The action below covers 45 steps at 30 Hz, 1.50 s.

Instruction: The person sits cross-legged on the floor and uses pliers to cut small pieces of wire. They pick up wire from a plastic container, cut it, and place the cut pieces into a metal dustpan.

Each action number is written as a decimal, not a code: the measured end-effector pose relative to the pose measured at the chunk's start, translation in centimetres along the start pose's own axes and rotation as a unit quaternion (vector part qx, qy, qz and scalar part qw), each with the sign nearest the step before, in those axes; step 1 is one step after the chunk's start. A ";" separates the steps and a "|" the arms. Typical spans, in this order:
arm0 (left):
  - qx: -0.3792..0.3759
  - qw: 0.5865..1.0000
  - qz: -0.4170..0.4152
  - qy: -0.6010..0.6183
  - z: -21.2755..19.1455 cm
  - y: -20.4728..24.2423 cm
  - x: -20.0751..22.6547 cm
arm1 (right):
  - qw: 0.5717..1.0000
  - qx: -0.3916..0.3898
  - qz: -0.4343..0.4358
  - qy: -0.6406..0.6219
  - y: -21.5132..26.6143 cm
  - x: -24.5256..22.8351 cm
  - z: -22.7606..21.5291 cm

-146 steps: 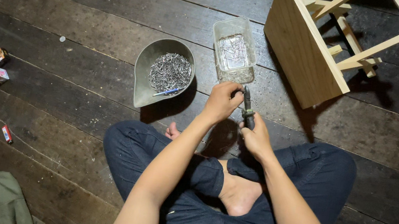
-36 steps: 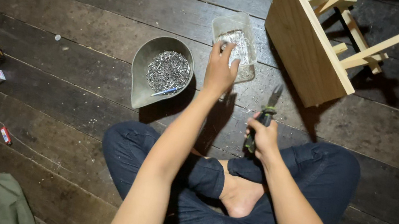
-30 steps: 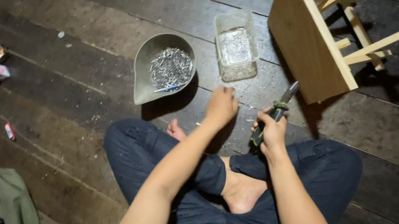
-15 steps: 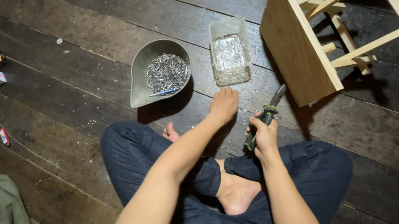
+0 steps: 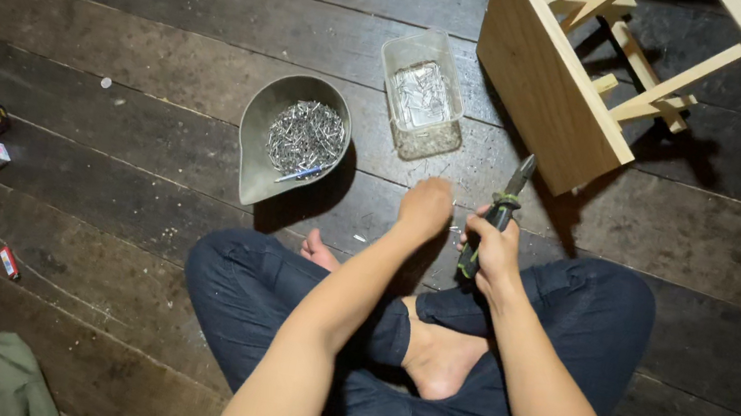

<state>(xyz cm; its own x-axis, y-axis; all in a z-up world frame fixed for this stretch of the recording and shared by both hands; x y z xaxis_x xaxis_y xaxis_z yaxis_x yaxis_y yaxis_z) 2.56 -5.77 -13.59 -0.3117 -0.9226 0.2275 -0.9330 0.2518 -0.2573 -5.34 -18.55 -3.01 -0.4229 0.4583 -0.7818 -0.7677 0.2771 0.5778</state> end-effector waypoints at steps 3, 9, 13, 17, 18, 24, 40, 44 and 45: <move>-0.096 0.945 -0.175 0.259 -6.7 -0.7 -1.1 | 0.999 -0.015 -0.015 0.043 -1.1 0.9 -0.3; 0.054 0.831 -0.273 0.482 -10.2 -1.5 -4.3 | 0.964 -0.102 -0.073 0.235 0.8 0.4 1.0; 0.072 0.818 -0.245 0.516 -14.6 -2.8 -2.8 | 0.913 -0.137 -0.113 0.366 2.3 -0.6 1.6; 0.085 0.815 -0.231 0.525 -17.3 -3.0 -0.7 | 0.897 -0.131 -0.109 0.407 2.1 -0.8 1.6; 0.081 0.817 -0.236 0.520 -17.3 -2.9 -0.4 | 0.899 -0.135 -0.112 0.401 2.0 -0.9 1.7; 0.068 0.843 -0.218 0.487 -17.4 -2.7 0.4 | 0.900 -0.104 -0.118 0.407 1.4 -0.8 1.4; 0.141 0.822 -0.300 0.463 -10.8 -4.5 -4.7 | 0.952 -0.059 -0.150 0.261 -1.3 4.7 2.2; 0.189 0.856 -0.259 0.406 -12.1 -8.9 -6.7 | 0.990 -0.054 0.018 0.129 -0.4 4.6 2.5; 0.187 0.871 -0.213 0.402 -12.0 -10.8 -7.1 | 0.991 -0.058 0.017 0.122 -0.9 4.5 2.4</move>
<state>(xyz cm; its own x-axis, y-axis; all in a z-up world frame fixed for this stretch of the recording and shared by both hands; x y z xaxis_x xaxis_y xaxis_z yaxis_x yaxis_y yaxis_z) 12.65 1.55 -1.17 -0.1165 -0.3676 0.9227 -0.9180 -0.3146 -0.2413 -5.39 -14.75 -6.52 -0.5422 0.2438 -0.8041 -0.7953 0.1597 0.5848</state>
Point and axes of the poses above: each hand's wrist, its own y-axis away from the middle knuckle, its own z-axis out of the palm, x = y × z, the point moved 4 cm from there along -y, towards the middle knuckle, and after that the axes turned 5 degrees about x, right-handed, at the moved point
